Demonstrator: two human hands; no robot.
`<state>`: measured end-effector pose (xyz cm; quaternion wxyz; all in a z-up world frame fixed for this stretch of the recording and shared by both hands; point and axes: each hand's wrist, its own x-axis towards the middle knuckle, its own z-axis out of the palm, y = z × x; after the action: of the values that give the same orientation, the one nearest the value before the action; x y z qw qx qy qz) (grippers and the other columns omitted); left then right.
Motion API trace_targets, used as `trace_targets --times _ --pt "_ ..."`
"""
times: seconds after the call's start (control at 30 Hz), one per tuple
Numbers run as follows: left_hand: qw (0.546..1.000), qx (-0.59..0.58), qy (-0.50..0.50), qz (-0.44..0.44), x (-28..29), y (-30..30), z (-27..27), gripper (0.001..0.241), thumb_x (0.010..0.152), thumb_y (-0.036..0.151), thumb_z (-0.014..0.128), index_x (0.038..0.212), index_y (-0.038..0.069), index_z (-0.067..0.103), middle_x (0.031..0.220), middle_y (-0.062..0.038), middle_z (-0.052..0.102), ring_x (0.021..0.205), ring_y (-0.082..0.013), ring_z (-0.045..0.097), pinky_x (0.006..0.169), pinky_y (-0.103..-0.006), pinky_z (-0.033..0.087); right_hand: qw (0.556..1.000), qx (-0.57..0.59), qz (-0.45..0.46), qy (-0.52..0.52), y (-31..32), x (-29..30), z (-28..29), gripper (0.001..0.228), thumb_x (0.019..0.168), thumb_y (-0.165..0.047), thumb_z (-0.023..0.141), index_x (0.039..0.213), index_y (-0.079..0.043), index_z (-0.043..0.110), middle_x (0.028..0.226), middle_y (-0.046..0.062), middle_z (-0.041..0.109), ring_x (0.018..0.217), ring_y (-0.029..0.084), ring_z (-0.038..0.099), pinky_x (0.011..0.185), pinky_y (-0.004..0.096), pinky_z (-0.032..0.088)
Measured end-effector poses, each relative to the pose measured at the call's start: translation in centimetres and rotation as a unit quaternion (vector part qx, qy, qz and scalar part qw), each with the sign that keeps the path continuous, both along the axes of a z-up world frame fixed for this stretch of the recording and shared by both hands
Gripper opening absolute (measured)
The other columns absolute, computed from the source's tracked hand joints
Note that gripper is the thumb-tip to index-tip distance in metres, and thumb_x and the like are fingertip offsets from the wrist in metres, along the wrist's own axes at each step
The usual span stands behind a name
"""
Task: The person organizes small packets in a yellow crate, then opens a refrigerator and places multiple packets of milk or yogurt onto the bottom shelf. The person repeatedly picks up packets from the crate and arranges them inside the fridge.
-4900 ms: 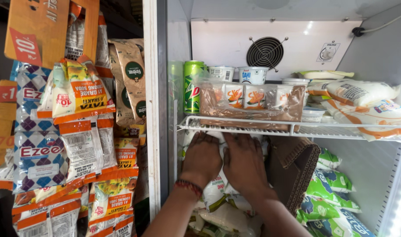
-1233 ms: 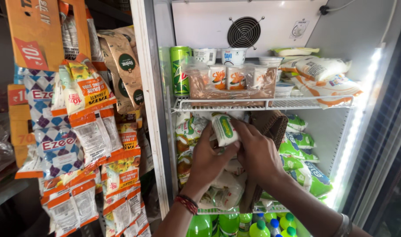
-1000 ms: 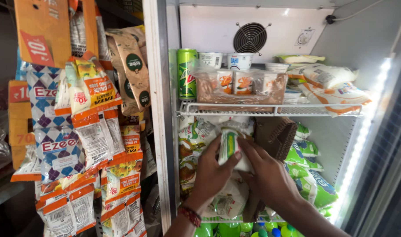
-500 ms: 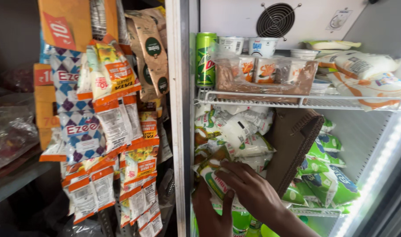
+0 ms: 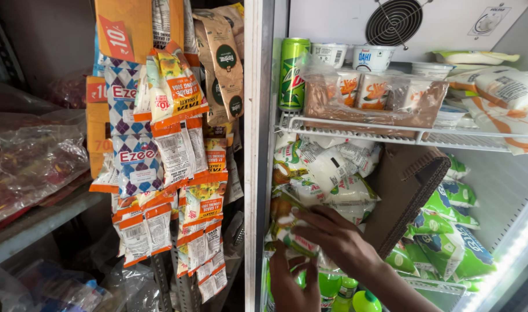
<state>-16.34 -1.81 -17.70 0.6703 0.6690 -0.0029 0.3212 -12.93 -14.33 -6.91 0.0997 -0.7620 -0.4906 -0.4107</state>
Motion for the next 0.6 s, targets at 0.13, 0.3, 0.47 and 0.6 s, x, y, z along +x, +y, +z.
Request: trace_targets --times 0.13,0.3,0.47,0.6 --pt "0.995 0.022 -0.064 0.067 1.0 0.0 -0.5 0.074 0.083 0.003 0.072 0.149 -0.004 0.039 0.125 -0.019 0.055 0.099 -0.0244 0.074 0.077 -0.034 0.062 0.999 -0.042 -0.031 0.014 0.7 0.7 0.3 0.056 0.073 0.001 0.07 0.127 -0.014 0.069 0.145 0.009 0.058 0.133 0.036 0.054 0.108 0.047 0.047" --pt "1.0 -0.018 0.025 -0.006 0.1 -0.2 -3.3 0.083 0.082 0.009 0.073 0.155 0.007 0.033 0.136 -0.017 0.049 0.109 -0.0271 0.073 0.084 -0.0356 0.062 0.99 0.016 -0.005 0.138 0.5 -0.7 -0.4 0.058 0.071 0.004 0.071 0.126 -0.014 0.069 0.147 0.011 0.058 0.134 0.036 0.053 0.105 0.045 0.048" --pt "0.982 0.178 -0.051 0.044 0.2 0.3 -4.5 0.091 0.078 0.01 0.075 0.155 0.001 0.029 0.149 -0.027 0.032 0.129 -0.0437 0.05 0.101 -0.0498 0.051 0.969 -0.055 -0.081 0.228 1.2 -1.0 0.1 0.073 0.068 0.01 0.07 0.135 -0.02 0.063 0.134 0.008 0.063 0.121 0.032 0.057 0.103 0.05 0.042" --pt "0.952 0.267 -0.142 0.053 -0.3 0.7 -2.1 0.088 0.076 0.001 0.069 0.154 -0.004 0.03 0.156 -0.032 0.026 0.142 -0.0515 0.038 0.109 -0.0531 0.046 0.976 0.031 -0.134 0.168 2.0 -1.4 0.1 0.084 0.052 0.003 0.078 0.131 -0.022 0.066 0.132 0.012 0.059 0.119 0.038 0.054 0.096 0.047 0.042"
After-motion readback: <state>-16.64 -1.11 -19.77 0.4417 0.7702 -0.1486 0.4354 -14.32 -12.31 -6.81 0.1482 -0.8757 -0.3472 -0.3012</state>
